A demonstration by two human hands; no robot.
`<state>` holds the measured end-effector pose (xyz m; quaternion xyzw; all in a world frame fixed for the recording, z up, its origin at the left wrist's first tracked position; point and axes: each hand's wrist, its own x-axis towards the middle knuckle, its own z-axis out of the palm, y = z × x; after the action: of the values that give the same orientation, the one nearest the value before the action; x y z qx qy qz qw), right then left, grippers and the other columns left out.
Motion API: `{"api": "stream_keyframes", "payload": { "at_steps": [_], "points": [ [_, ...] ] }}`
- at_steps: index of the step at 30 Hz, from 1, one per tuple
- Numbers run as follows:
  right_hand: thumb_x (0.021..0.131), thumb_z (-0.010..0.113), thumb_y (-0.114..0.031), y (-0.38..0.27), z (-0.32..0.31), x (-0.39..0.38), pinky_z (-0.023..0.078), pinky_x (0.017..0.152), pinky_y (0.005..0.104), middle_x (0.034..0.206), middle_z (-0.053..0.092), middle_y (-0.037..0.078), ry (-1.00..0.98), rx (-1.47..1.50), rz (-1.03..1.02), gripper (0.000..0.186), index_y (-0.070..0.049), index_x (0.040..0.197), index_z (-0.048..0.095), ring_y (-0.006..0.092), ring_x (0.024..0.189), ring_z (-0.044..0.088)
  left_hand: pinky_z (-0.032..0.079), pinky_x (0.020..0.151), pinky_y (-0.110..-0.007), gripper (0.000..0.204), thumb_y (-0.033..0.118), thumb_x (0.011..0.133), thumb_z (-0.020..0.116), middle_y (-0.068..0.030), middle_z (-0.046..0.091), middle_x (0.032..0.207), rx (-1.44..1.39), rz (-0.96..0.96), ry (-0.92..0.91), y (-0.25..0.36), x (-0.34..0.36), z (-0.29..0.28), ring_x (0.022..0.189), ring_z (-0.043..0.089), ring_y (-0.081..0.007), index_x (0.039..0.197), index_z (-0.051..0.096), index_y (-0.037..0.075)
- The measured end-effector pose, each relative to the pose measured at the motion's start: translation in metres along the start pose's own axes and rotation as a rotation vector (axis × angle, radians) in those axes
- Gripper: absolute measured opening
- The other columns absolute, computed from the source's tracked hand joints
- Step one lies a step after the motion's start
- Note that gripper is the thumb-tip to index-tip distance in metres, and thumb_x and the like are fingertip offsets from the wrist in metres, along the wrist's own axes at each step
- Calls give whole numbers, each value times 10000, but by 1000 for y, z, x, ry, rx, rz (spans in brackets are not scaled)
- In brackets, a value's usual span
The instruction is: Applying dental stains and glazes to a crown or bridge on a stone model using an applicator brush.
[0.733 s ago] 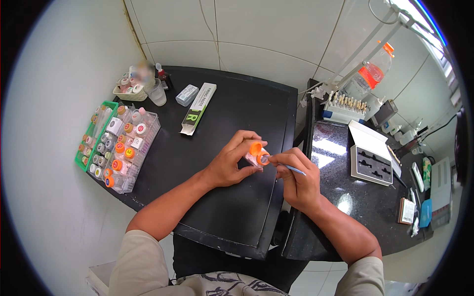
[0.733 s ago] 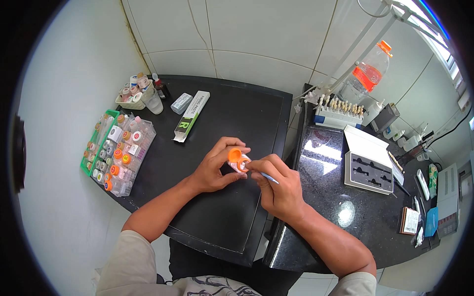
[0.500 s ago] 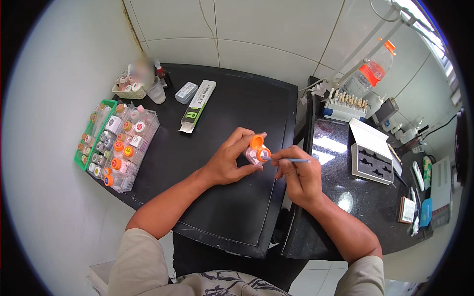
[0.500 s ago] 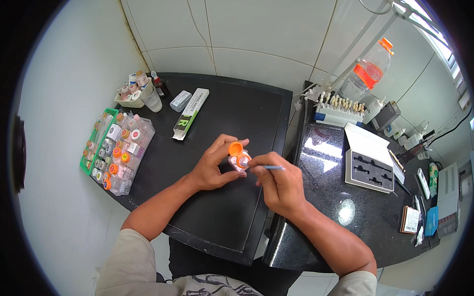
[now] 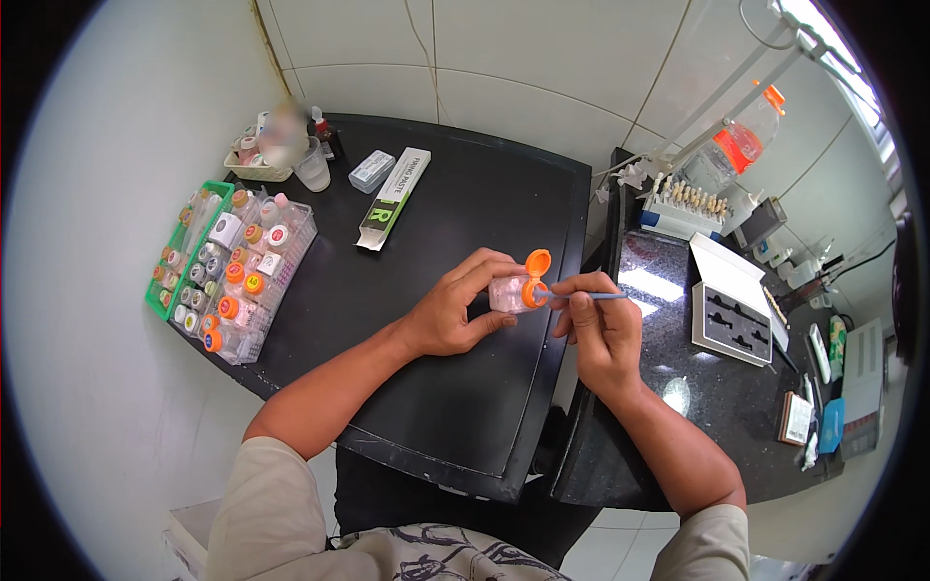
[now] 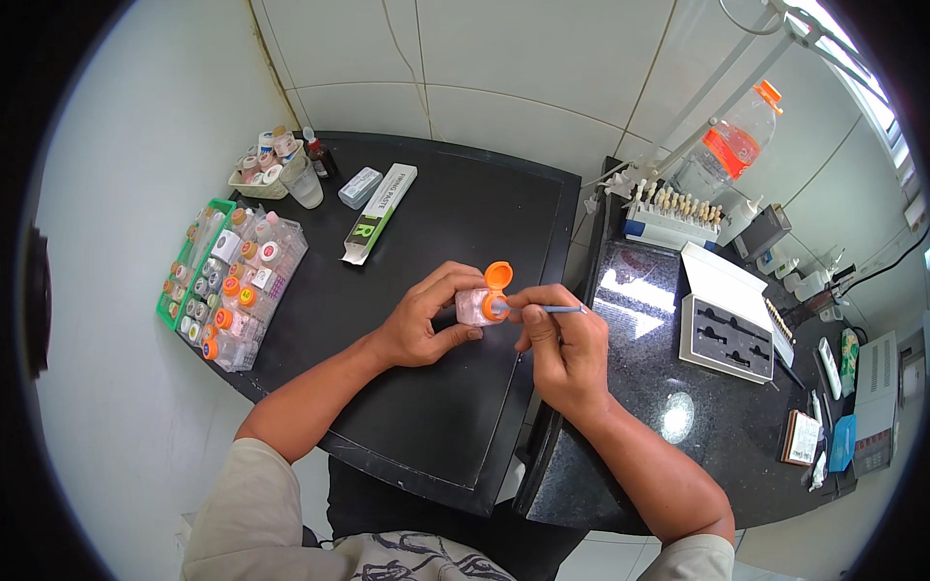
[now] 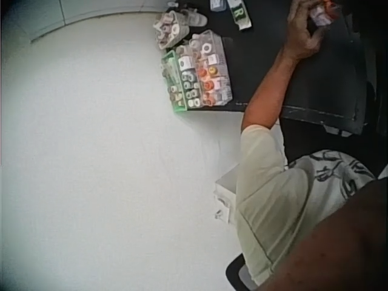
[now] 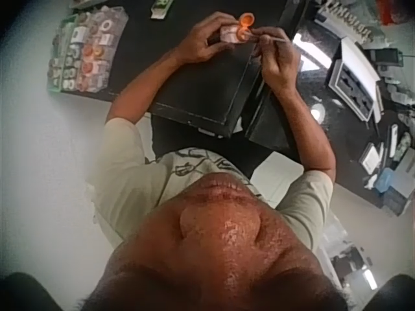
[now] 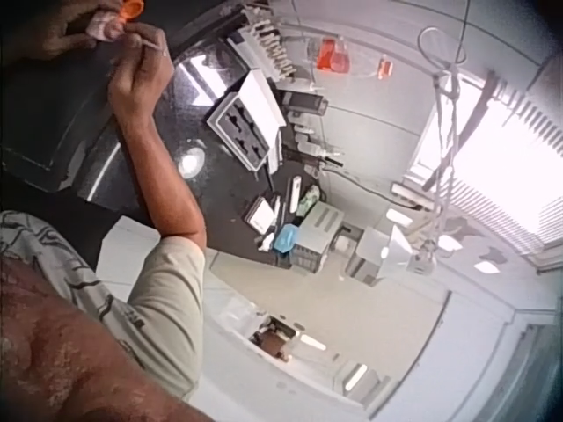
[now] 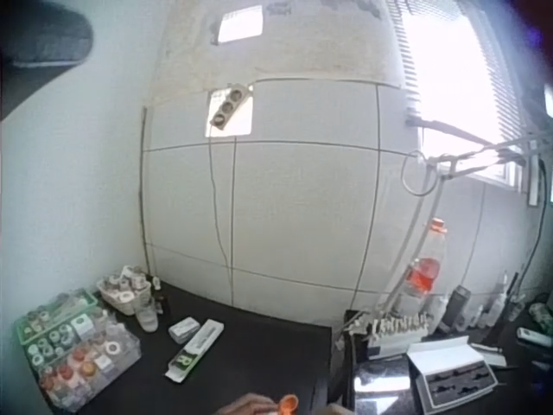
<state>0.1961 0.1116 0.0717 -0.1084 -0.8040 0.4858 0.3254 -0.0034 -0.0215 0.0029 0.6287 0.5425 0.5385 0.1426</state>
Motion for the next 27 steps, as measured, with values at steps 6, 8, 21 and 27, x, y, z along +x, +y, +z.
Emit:
{"api": "stream_keyframes", "payload": {
  "at_steps": [6,8,21,27],
  "points": [
    [1149,544,-181,7,1,0,484,573,225,892,745,83,40,139,96,262,26,1117,701,99,660,679,568,1060,-361,513,128,966,801,-142,642,1330,-175,-97,20,9,1,0,1240,665,-238,1429,604,24],
    [1151,543,-190,12,-1,-1,481,575,222,902,745,84,19,134,82,263,23,1131,697,93,666,677,563,1074,-359,515,113,980,787,-130,637,1336,-274,-139,32,9,0,2,1255,661,-226,1446,589,20],
    [1153,536,-173,13,-2,0,472,578,217,953,739,85,47,124,23,254,27,1172,692,77,699,664,546,1132,-343,680,1,941,807,-70,513,1417,-424,-223,-35,-1,1,1,1304,618,-193,1554,514,23],
    [1145,540,-152,11,-2,2,480,578,226,944,741,95,20,93,52,245,30,1159,702,86,678,666,574,1092,-323,649,-1,938,809,-57,496,1343,-440,-249,-29,0,1,1,1261,629,-182,1528,540,12]
  ]
}}
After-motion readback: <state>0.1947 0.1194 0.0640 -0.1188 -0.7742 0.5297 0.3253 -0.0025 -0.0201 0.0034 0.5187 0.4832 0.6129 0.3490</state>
